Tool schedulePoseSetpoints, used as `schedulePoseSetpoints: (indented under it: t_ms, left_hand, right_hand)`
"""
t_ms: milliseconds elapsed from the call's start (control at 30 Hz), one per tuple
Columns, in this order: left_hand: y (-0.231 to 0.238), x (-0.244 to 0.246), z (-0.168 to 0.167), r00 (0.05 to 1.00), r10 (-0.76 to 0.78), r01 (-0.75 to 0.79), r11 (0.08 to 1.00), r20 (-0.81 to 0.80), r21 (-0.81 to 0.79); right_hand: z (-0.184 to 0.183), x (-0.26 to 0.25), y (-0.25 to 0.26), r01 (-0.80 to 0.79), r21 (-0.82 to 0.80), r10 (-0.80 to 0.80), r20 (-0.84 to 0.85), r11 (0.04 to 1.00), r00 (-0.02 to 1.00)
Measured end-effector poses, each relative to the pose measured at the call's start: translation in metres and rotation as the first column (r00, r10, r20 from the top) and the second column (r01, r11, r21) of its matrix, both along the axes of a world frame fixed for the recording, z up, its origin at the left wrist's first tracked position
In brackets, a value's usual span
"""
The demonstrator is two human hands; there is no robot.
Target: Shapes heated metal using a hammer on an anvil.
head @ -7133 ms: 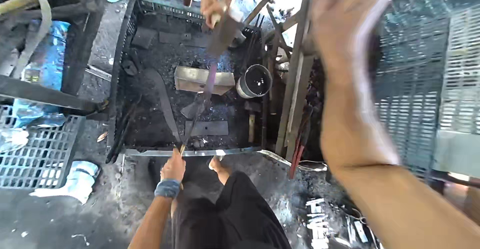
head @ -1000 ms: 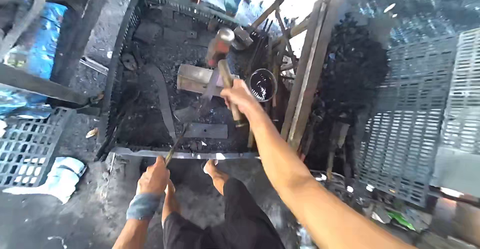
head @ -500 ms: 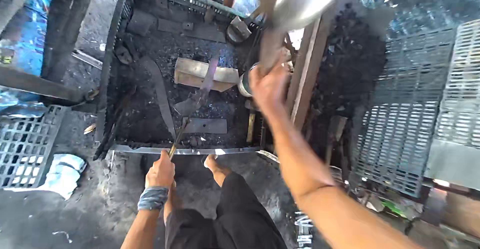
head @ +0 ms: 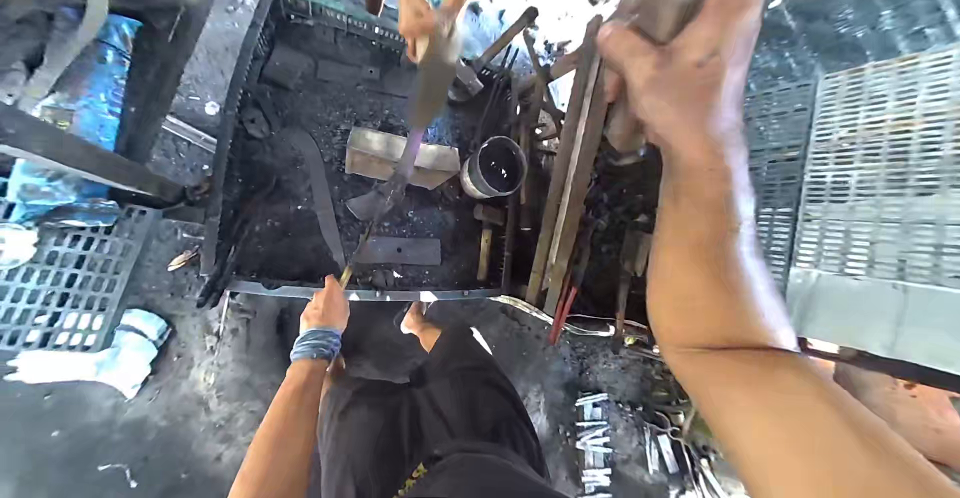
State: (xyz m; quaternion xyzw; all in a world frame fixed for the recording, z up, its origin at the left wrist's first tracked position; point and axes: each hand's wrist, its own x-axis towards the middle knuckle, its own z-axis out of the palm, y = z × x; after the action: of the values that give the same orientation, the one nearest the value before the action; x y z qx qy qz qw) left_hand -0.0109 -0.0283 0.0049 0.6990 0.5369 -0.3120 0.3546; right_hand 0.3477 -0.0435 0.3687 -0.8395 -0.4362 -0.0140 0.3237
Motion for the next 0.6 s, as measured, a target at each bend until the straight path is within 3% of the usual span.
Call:
schedulePoseSetpoints:
  t_ms: [67, 133, 233, 300, 333, 400, 500, 600]
  left_hand:
    - [-0.004, 0.002, -0.002, 1.000, 0.012, -0.012, 1.000, -0.015, -0.006]
    - [-0.009, 0.004, -0.008, 0.999, 0.028, -0.028, 1.000, -0.028, 0.000]
    - [-0.015, 0.006, -0.020, 0.999, 0.015, -0.015, 1.000, -0.046, 0.005]
    - [-0.021, 0.006, -0.015, 0.999, 0.008, -0.009, 1.000, -0.049, -0.002]
    - [-0.020, 0.008, -0.010, 0.999, 0.010, -0.010, 1.000, -0.041, 0.007]
    - [-0.017, 0.014, 0.001, 0.999, 0.032, -0.031, 0.999, -0.028, 0.010]
    - [-0.012, 0.014, 0.003, 0.999, 0.033, -0.033, 0.999, -0.022, 0.004]
    - [-0.006, 0.013, -0.003, 1.000, 0.024, -0.024, 1.000, -0.011, 0.016]
  right_hand:
    - [-0.039, -0.008, 0.007, 0.046, 0.077, -0.058, 0.151, 0.996, 0.987]
    - [-0.114, -0.029, 0.006, 0.129, 0.012, -0.129, 0.140, 0.992, 0.982]
    - [-0.278, -0.059, -0.005, 0.172, -0.427, -0.296, -0.241, 0.888, 0.924]
    - [-0.347, -0.048, 0.007, 0.058, -0.565, -0.412, -0.523, 0.823, 0.746]
    - [-0.343, -0.037, 0.017, 0.008, -0.548, -0.424, -0.640, 0.837, 0.641]
    - [-0.279, -0.020, 0.031, -0.001, -0.402, -0.337, -0.767, 0.916, 0.546]
    - [-0.165, -0.018, -0.002, 0.013, -0.241, -0.182, -0.696, 0.971, 0.695]
    - [-0.080, -0.010, -0.028, 0.012, -0.146, -0.075, -0.431, 0.989, 0.899]
